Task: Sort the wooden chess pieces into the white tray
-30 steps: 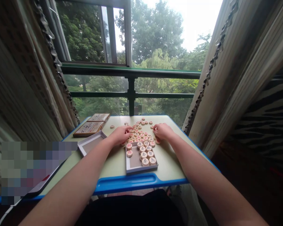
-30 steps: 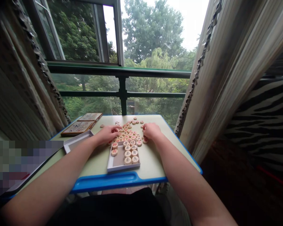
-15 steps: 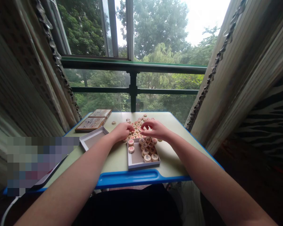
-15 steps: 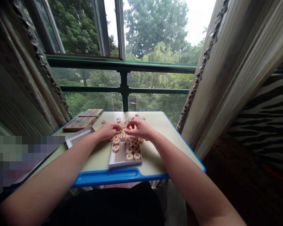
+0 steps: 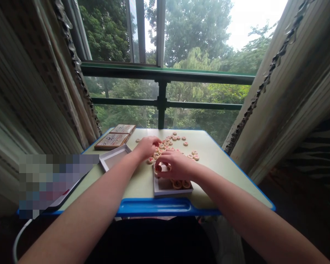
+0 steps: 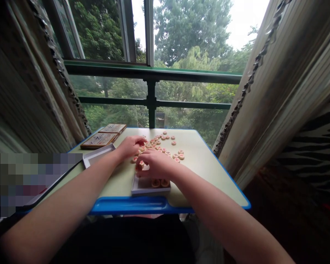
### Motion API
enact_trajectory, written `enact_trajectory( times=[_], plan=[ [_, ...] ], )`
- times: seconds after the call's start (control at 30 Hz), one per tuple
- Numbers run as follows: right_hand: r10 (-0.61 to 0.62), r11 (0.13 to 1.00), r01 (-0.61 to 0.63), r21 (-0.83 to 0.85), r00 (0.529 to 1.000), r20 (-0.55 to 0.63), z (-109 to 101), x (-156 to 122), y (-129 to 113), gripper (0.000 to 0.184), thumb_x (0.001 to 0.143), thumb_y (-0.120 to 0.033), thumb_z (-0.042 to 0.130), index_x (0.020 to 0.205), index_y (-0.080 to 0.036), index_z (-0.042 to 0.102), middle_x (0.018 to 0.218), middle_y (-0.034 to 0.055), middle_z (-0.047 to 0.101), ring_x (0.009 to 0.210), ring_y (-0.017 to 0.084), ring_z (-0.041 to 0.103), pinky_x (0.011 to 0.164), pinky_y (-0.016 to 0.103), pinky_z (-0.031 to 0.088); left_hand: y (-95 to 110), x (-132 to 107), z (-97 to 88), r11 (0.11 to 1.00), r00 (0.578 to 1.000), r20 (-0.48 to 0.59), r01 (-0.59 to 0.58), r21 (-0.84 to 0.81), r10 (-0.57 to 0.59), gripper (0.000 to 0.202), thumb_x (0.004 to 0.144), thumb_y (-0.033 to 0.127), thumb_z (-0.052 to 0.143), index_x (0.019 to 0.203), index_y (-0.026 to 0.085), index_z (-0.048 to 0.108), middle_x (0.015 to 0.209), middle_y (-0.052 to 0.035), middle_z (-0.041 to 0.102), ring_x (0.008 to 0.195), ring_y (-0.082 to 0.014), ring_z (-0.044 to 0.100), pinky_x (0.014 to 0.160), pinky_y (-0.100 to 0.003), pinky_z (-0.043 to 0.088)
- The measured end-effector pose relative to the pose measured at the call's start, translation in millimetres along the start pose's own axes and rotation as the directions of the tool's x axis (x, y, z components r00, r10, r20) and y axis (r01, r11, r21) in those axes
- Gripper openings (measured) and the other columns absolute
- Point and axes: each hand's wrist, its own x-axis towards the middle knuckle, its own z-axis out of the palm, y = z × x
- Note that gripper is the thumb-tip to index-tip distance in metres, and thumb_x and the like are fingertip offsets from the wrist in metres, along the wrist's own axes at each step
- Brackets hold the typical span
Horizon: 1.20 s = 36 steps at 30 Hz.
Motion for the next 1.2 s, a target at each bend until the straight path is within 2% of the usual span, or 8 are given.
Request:
enact_trajectory(
  times=[0.17,0.4,0.93,1.2],
  plan=[
    [-0.014,1.000,0.014,-0.016,1.000,0.001,-0.7,0.2,-0.5,0.010,0.072,-0.022,0.067,0.081,-0.017,0.066,0.075,0.0028,0.059,0.071,0.014,0.051,0.070,0.026,0.041,1.6,-1.4,0.9,1.000,1.000,0.010,0.007,-0.012,-0.007,0.040,0.067,0.005,0.041,0.093,0.016,0.070,0.075,-0.0010,0.070,0.070,-0.0135,0.061,0.074,-0.024,0.049],
    [0.004,1.000,-0.004,-0.020,1.000,0.030,-0.2,-0.1,-0.2,0.012,0.072,-0.027,0.070,0.079,-0.018,0.067,0.076,0.0031,0.060,0.071,0.014,0.051,0.069,0.027,0.041,1.3,-0.9,3.6,1.000,0.999,0.045,-0.005,-0.014,0.006,0.036,0.069,0.007,0.041,0.087,0.016,0.071,0.074,-0.0010,0.071,0.071,-0.0142,0.062,0.073,-0.024,0.048],
    [0.039,0.996,-0.034,-0.084,0.997,0.060,0.7,0.5,0.1,0.011,0.073,-0.027,0.067,0.080,-0.018,0.067,0.081,0.0048,0.062,0.075,0.016,0.052,0.072,0.029,0.041,8.6,-2.7,-4.0,0.998,0.999,0.036,-0.026,0.056,0.024,0.032,0.072,0.010,0.044,0.085,0.016,0.072,0.078,-0.0026,0.072,0.073,-0.0156,0.063,0.074,-0.025,0.048],
    [0.026,0.991,-0.015,-0.132,0.996,0.083,0.8,0.8,-1.1,0.009,0.073,-0.026,0.067,0.078,-0.018,0.066,0.074,0.0034,0.061,0.073,0.016,0.050,0.073,0.029,0.040,8.5,-5.0,-4.8,0.996,0.998,0.038,-0.055,0.066,0.052,0.030,0.074,0.013,0.044,0.083,0.018,0.072,0.077,-0.0014,0.072,0.074,-0.0146,0.064,0.071,-0.023,0.048]
  ],
)
